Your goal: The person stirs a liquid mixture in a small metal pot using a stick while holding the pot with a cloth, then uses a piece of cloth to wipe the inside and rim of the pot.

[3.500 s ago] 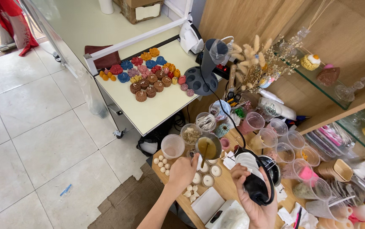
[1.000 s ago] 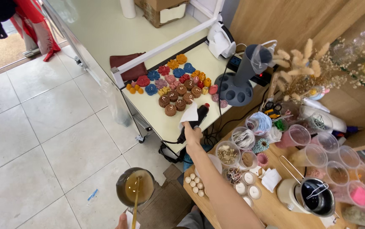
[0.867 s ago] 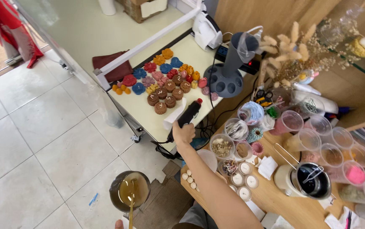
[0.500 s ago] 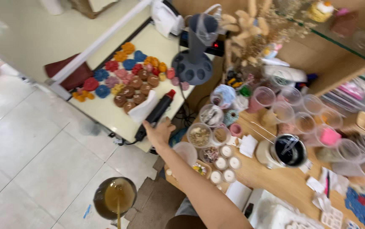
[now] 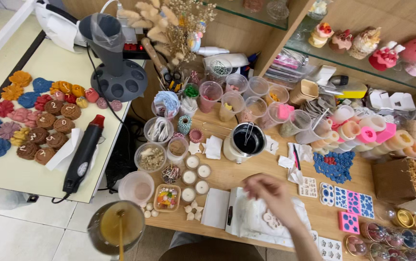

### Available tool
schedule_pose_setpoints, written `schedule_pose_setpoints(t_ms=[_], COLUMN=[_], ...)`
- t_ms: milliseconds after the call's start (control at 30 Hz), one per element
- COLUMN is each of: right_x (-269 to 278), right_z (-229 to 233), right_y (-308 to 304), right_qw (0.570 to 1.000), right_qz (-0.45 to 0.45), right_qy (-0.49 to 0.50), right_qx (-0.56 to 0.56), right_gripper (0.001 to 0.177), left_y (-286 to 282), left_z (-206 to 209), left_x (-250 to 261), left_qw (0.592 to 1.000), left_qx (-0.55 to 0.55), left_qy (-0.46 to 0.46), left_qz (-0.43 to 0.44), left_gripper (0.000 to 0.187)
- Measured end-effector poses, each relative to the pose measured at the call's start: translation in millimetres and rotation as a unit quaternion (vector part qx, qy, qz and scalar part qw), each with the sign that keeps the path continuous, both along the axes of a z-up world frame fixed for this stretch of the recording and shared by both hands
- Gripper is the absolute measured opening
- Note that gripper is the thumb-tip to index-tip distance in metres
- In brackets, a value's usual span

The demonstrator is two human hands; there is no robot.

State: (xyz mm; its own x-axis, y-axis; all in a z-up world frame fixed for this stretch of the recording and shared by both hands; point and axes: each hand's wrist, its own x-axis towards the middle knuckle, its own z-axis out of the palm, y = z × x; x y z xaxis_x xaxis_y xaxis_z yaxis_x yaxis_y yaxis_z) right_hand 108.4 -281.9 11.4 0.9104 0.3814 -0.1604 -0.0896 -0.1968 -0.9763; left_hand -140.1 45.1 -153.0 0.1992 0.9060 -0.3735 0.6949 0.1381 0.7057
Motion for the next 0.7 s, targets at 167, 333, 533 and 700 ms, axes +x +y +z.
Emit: schedule_pose_setpoints(t_ms=[167,333,533,700], right_x=[67.0,112.1,158.5,158.4], right_z=[-85.1,-147.8,-183.1,-188.8], right_y=[-186.8,-209.8,-190.4,-222.1], right_qw=[0.928,0.855,0.802,0.842], right_qz=[-0.194,-0.113,-0.044,-0.095], right_qy=[0.011,-0.12,-0.147,0.001], right_qx=[-0.318,-0.492,-0.578,-0.53], right_gripper=[0.025,0.023,0.046,0.067], left_y=[-32.4,-96.5,-153.1,-168.2], left_z=[-6.4,5.6,3.5,-0.7], left_x=[42.8,89.0,101.0,92.2], left_qw=[0.986,0.946,0.898,0.873], left_qx=[0.062,0.03,0.033,0.056], left_qy=[-0.032,-0.037,-0.003,0.018], left_qz=[-0.149,-0.32,-0.439,-0.484], left_gripper=[0.054,0.052,0.05,0.048])
